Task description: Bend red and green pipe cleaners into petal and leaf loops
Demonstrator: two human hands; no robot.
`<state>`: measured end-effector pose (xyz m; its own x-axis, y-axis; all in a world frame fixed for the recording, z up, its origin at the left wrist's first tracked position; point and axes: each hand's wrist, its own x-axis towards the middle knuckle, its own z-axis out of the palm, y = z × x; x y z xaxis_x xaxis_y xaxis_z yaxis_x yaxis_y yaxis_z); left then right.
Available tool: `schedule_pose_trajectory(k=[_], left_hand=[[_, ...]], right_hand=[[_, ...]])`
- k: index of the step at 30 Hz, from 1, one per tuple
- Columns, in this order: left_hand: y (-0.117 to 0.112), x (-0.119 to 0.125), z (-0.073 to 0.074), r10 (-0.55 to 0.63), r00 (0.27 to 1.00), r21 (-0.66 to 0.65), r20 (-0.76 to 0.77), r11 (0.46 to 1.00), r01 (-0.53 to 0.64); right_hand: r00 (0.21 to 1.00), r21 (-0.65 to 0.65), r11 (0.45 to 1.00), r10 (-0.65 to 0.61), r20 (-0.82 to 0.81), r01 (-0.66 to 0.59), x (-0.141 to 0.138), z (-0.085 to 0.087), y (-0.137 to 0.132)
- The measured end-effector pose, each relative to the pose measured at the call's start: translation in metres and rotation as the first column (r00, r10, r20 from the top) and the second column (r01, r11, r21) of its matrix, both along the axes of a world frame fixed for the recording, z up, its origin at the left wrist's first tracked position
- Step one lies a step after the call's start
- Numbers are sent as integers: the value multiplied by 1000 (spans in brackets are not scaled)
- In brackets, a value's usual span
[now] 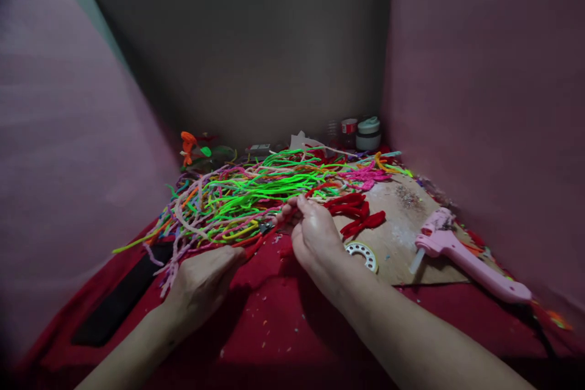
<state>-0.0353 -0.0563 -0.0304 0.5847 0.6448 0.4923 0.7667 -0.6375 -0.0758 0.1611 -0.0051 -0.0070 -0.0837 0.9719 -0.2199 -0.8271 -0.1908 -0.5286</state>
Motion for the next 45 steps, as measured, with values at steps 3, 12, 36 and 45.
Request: schedule_pose_trajectory(k=[3, 12, 36, 45], left_hand=[[-8, -6, 0, 24, 1000, -21, 21, 1000, -23], [-21, -21, 14, 133, 983, -288, 127, 953, -91], [-13, 13, 30, 308, -441, -25, 843, 841, 540], [-18, 11, 31, 224, -503, 30, 835, 893, 448]], right_hand=[[997, 65, 994, -82, -13, 82, 14, 5, 8], [994, 127, 986, -111, 10, 109, 31, 10, 11], [999, 222, 974, -34, -3, 34, 34, 2, -46], [984, 93, 994, -42, -171, 59, 32, 8, -59]])
